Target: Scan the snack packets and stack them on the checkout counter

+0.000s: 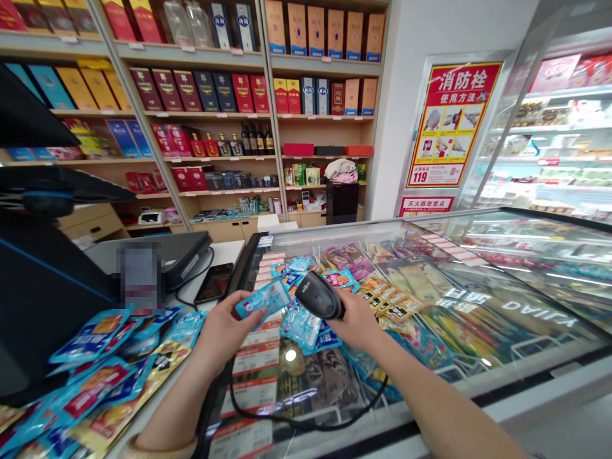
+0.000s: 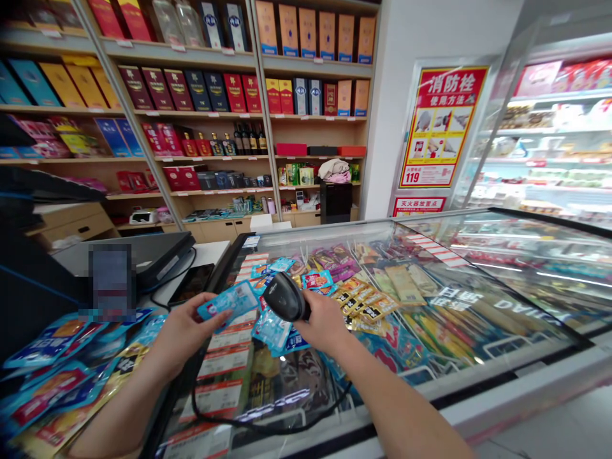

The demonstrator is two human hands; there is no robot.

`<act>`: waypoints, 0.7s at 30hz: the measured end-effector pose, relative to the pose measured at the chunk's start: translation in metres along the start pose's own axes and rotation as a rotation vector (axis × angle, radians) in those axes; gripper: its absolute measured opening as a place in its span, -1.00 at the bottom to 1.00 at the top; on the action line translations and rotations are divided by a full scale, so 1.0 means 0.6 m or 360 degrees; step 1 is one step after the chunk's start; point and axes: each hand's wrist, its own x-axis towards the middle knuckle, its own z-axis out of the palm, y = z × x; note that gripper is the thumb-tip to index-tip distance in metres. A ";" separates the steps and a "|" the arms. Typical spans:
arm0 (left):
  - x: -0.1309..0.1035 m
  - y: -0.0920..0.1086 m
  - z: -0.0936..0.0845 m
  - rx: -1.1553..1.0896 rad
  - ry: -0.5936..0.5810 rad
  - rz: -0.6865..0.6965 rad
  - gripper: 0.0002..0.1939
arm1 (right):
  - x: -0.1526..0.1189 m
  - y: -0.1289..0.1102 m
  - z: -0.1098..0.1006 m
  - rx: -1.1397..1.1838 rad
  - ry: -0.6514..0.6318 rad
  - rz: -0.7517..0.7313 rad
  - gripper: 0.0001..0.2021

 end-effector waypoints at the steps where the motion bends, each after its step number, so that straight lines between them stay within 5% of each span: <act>1: 0.010 0.003 -0.002 -0.0157 0.0046 -0.0042 -0.56 | 0.000 -0.001 0.000 -0.0008 -0.0007 -0.0008 -0.80; 6: 0.033 -0.017 0.018 -0.0685 0.0289 -0.0222 -0.47 | -0.001 -0.006 -0.005 -0.0041 -0.0098 -0.0058 -0.84; 12: 0.032 -0.057 0.028 -0.0665 0.0298 -0.0253 -0.53 | -0.004 -0.013 -0.006 -0.0053 -0.0265 -0.0173 -0.82; 21: 0.024 -0.053 0.025 -0.0502 0.0223 -0.0187 -0.42 | -0.004 -0.022 -0.006 -0.0108 -0.0338 -0.0172 -0.86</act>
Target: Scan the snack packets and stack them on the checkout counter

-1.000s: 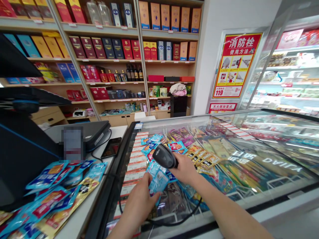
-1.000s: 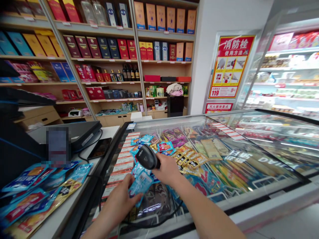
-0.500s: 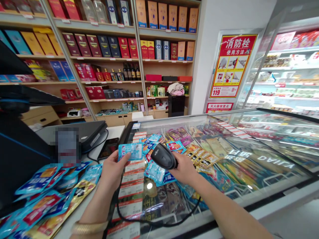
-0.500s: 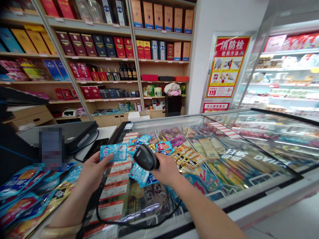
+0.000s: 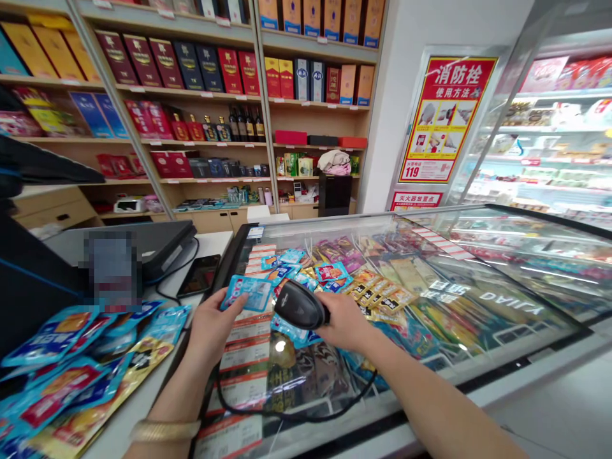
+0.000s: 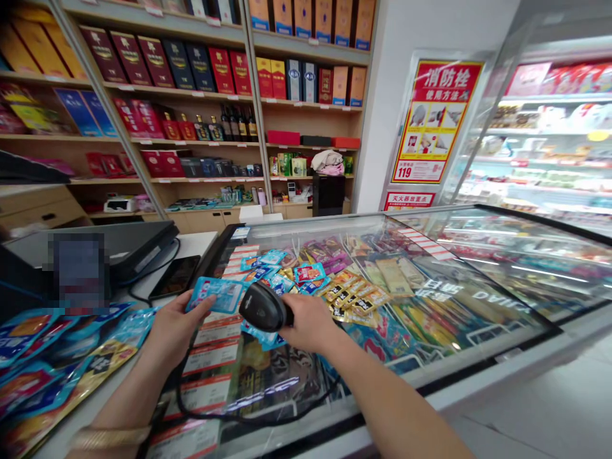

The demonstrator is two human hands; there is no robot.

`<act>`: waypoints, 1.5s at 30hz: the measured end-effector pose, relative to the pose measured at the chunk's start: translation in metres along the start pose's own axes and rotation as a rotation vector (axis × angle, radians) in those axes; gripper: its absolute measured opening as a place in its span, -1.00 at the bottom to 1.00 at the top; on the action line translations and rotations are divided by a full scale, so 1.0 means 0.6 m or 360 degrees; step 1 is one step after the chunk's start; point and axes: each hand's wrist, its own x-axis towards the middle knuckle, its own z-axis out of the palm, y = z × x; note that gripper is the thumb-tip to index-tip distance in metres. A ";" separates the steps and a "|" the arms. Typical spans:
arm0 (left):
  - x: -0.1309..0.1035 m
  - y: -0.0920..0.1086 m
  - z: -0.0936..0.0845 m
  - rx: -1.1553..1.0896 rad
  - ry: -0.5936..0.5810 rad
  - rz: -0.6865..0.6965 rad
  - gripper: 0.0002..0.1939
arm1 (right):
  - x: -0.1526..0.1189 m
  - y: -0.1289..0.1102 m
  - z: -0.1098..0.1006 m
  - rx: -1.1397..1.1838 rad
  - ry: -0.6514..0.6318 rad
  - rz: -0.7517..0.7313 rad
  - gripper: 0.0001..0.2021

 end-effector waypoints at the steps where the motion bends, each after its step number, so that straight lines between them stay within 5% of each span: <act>1: -0.001 0.000 0.001 0.0002 -0.0006 -0.0005 -0.41 | 0.000 -0.001 0.000 -0.0003 0.0000 -0.0003 -0.86; 40: 0.004 -0.016 0.001 0.0054 0.0034 0.0059 -0.49 | 0.000 0.002 0.005 -0.0016 0.0000 0.0010 -0.85; 45: -0.010 0.012 -0.019 0.0322 0.0309 0.0301 -0.51 | -0.001 0.012 0.009 0.0042 0.0046 0.0005 -0.80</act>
